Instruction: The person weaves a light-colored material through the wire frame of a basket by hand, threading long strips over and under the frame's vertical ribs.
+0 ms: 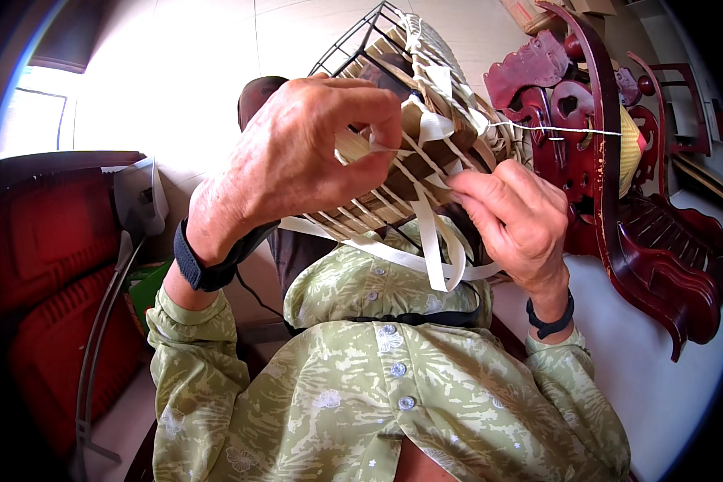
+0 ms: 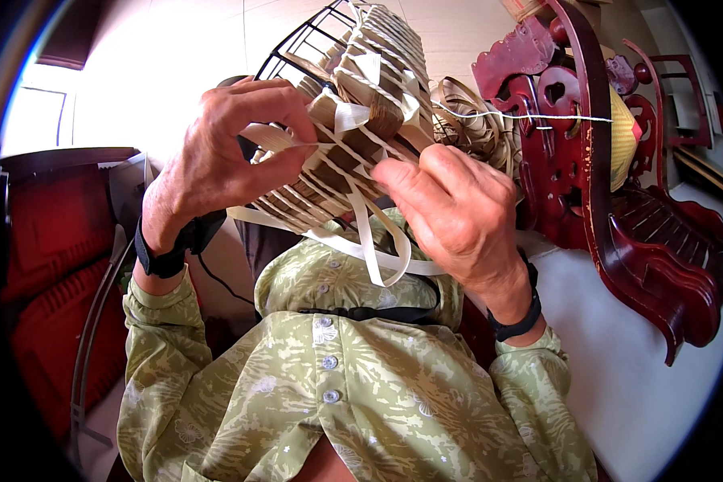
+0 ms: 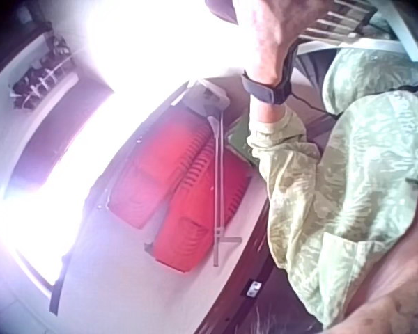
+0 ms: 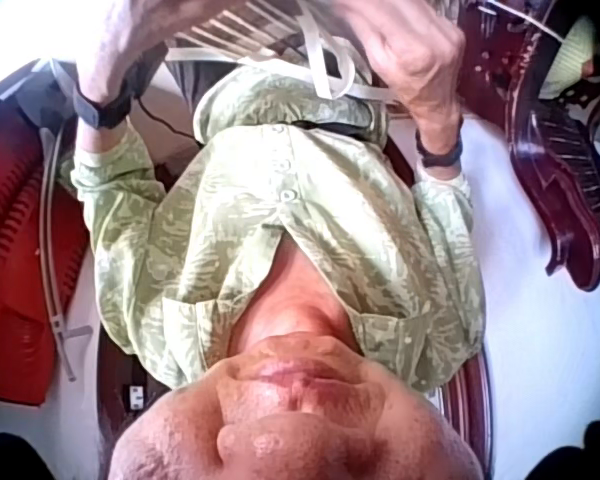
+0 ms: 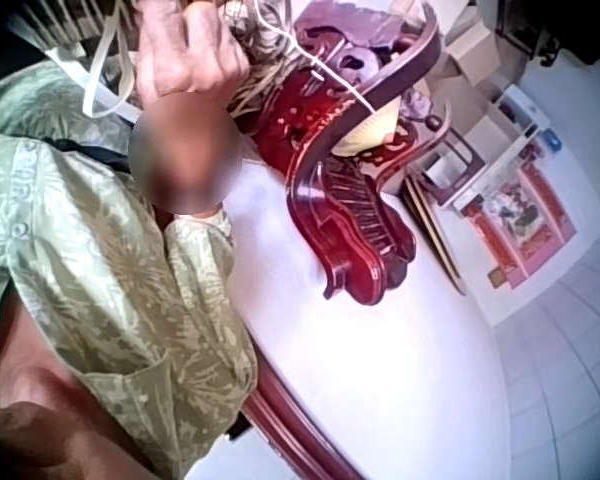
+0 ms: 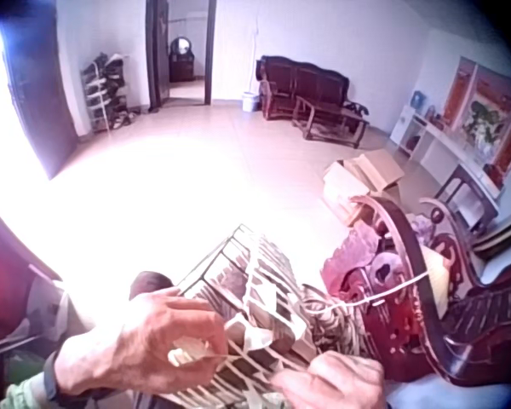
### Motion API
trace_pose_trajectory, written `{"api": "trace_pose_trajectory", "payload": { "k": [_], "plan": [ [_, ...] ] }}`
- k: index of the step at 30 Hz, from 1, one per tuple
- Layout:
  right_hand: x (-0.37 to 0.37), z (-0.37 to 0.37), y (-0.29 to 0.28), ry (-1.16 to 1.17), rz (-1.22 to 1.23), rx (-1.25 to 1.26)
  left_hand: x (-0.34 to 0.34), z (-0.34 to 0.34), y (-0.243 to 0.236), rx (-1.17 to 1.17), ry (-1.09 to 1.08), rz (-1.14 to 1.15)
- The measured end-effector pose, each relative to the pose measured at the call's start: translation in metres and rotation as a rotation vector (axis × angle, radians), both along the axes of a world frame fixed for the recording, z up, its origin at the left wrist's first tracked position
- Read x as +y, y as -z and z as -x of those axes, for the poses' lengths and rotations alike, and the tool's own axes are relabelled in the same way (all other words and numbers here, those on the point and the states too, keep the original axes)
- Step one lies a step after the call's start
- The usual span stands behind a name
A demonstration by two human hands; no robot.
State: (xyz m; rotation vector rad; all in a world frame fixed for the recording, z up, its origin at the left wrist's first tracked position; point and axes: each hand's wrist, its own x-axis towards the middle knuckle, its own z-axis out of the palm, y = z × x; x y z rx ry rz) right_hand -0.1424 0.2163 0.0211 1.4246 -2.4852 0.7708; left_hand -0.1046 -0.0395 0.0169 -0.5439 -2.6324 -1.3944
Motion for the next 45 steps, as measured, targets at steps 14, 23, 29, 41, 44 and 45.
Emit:
{"api": "trace_pose_trajectory", "payload": {
  "k": [14, 23, 29, 41, 44, 45],
  "plan": [
    [-0.011, -0.019, 0.000, 0.045, 0.020, -0.166, 0.001, -0.005, -0.004, -0.021, 0.011, 0.031],
    [0.013, -0.008, -0.006, 0.291, 0.141, -0.292, 0.000, -0.003, -0.002, -0.028, 0.015, 0.014],
    [0.008, -0.007, 0.006, 0.048, 0.217, -0.154, 0.001, -0.004, -0.004, -0.016, 0.005, 0.037],
    [0.002, -0.004, 0.001, -0.002, 0.082, -0.237, 0.003, -0.003, -0.002, -0.047, 0.004, 0.014],
    [0.003, -0.002, 0.000, -0.003, 0.075, -0.265, 0.003, -0.002, -0.001, -0.071, 0.014, -0.002],
    [0.002, -0.002, -0.003, 0.006, 0.043, -0.284, 0.002, -0.002, -0.001, -0.079, 0.021, -0.007]
  ]
}}
